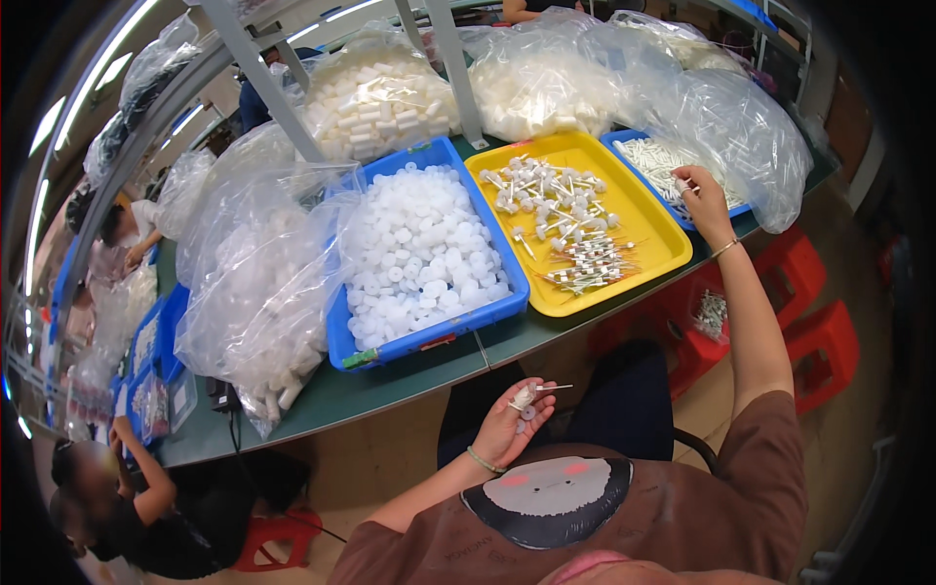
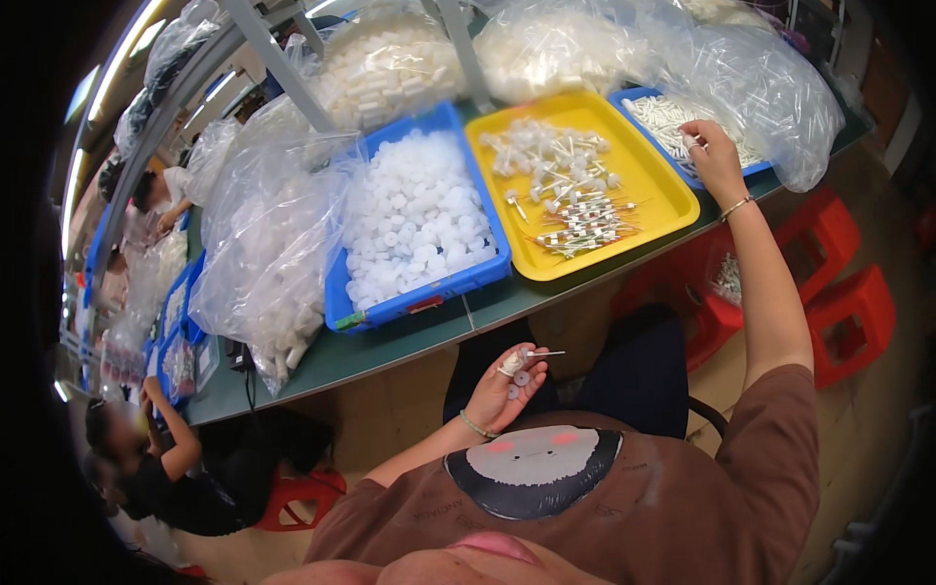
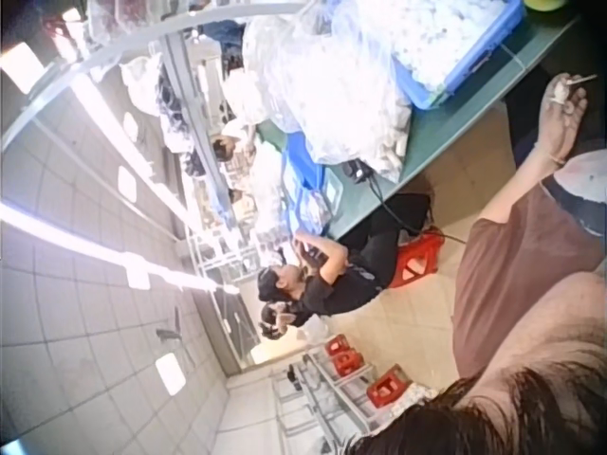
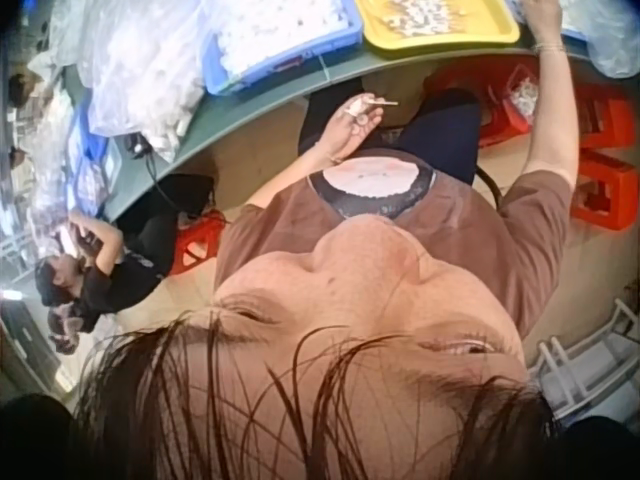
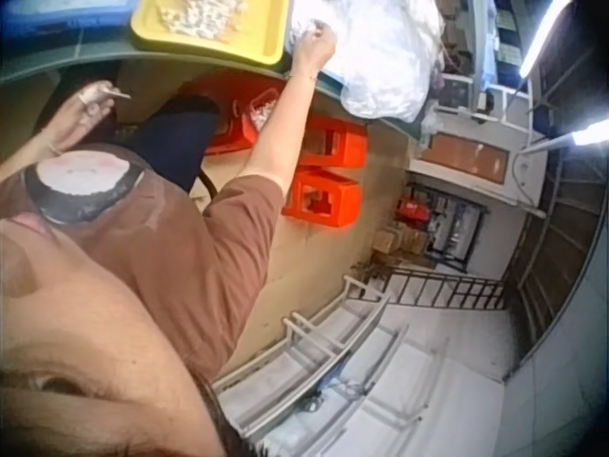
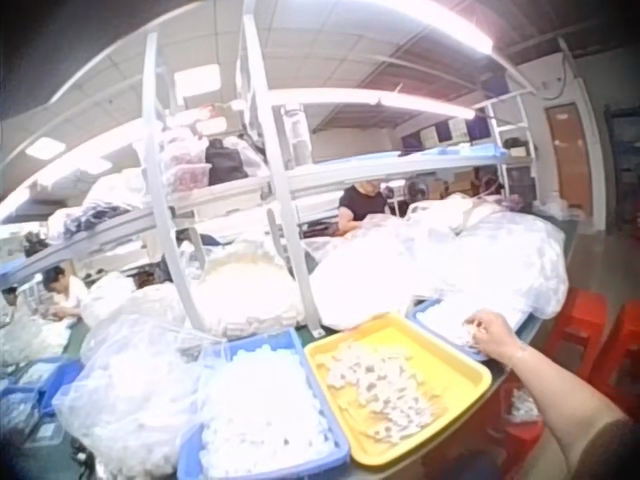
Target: The person sits at a workstation and repeatedly picks up small white plastic caps and metal pins. They insert the pins into the caps by hand and place the assembled units into a yellow tray.
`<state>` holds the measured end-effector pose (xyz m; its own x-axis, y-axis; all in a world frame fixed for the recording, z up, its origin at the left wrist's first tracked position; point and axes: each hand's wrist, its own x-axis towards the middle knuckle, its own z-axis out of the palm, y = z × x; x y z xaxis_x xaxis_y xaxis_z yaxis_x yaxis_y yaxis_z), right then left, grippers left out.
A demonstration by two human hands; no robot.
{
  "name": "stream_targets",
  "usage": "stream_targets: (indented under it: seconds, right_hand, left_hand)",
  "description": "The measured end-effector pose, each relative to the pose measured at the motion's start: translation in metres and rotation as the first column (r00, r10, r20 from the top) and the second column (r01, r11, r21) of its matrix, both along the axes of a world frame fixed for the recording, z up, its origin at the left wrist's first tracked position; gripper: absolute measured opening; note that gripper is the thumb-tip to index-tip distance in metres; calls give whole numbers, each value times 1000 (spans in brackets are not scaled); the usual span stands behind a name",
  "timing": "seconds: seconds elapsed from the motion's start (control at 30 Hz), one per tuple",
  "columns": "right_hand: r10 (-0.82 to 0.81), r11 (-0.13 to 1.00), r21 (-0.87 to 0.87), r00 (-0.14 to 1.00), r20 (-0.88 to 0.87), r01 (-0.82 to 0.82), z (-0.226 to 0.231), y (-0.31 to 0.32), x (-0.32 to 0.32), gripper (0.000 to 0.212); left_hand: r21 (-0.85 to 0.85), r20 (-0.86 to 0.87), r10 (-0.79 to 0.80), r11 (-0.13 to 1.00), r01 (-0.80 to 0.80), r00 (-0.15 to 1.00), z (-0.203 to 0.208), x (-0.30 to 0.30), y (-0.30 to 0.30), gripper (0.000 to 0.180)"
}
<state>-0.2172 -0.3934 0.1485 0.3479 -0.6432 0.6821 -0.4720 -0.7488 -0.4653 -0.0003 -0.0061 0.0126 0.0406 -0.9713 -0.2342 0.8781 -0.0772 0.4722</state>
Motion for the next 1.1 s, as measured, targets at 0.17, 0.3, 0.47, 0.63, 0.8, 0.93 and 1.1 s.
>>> stream_targets:
  seconds: [0.17,0.3,0.47,0.63,0.8,0.93,1.1]
  right_hand:
    - [284,953,87,955,88,-291,26,136,26,15]
    - [493,833,296,870,-12,-467,-30,240,44,20]
    - [477,767,451,876,76,-457,-80,271,54,25]
    - [544,732,444,836,75,-516,-82,270,57,22]
    - [544,720,462,834,86,-518,-86,272,57,23]
    - [522,839,229,849,-82,-493,-81,278,65,27]
    - [506,768,410,859,83,-492,-83,287,75,20]
  left_hand:
    - [11,27,75,997,-76,997,-4,5,5,25]
    - [5,17,168,986,-168,986,-6,1,-2,23]
    - [-38,42,163,986,-162,986,-3,0,3,26]
    - [-57,49,165,985,-162,985,-2,5,3,27]
    - [-26,109,141,990,-139,984,0,5,1,26]
    - [19,193,120,992,-126,974,1,4,1,26]
    - [49,163,115,991,-125,980,-4,1,1,28]
